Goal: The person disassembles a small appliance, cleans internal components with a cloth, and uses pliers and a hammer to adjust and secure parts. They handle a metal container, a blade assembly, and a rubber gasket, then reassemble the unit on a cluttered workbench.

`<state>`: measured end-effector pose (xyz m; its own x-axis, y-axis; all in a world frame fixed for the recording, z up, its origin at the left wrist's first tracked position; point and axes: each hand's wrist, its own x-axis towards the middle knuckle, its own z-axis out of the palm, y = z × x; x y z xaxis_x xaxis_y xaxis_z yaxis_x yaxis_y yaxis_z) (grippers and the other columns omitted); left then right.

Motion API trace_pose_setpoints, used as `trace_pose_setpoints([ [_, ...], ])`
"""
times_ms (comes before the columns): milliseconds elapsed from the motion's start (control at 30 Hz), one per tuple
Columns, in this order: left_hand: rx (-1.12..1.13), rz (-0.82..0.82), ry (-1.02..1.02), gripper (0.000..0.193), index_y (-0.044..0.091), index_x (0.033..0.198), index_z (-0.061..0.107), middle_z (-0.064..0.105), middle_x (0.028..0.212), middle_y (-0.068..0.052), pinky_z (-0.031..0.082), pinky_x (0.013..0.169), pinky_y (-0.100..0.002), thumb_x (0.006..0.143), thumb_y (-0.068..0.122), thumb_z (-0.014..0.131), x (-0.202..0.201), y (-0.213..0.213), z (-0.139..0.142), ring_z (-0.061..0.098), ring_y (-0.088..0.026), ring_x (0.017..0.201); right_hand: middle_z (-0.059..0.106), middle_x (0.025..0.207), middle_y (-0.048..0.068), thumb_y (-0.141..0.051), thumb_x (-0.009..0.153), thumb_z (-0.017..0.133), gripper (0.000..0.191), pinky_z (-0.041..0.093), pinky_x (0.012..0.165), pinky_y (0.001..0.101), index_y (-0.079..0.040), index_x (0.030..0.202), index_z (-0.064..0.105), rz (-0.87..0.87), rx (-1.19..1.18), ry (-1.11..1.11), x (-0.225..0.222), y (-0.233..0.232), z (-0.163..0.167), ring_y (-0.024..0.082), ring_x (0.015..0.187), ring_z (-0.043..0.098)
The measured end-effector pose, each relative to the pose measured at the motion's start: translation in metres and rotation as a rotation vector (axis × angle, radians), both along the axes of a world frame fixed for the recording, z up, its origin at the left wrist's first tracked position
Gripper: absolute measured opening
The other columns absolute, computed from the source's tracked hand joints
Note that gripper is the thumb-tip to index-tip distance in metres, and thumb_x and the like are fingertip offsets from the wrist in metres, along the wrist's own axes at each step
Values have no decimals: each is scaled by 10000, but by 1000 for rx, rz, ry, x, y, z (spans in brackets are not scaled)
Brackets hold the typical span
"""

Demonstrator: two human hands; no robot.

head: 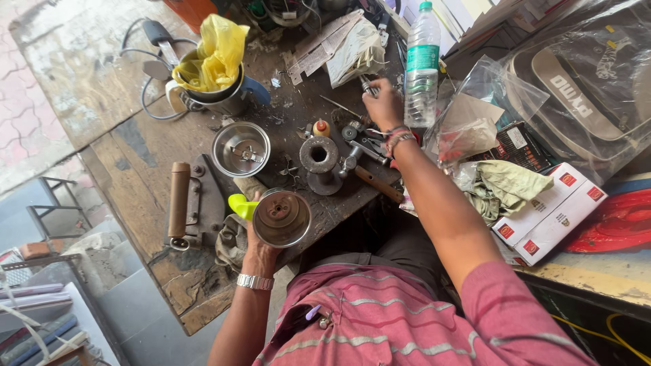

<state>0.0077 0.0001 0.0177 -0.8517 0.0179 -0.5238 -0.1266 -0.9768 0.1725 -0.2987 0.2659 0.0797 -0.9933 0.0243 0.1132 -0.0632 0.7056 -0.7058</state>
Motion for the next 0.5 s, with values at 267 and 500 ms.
trace_pose_setpoints([
  [267,-16,-26,-19,543,67,1213,661,697,1223,-147,529,1041,-479,1039,537,451,10,-2,0,669,-304,1120,647,709,42,-177,1089,627,214,504,539,268,1,1132,738,59,-557,21,110,55,13,104,581,616],
  [500,75,17,110,482,56,1152,678,735,1125,-145,564,990,-464,1056,506,535,-7,6,43,701,-282,1049,739,995,64,-117,1087,672,238,501,731,224,-27,1305,702,84,-655,286,209,105,120,80,799,613],
])
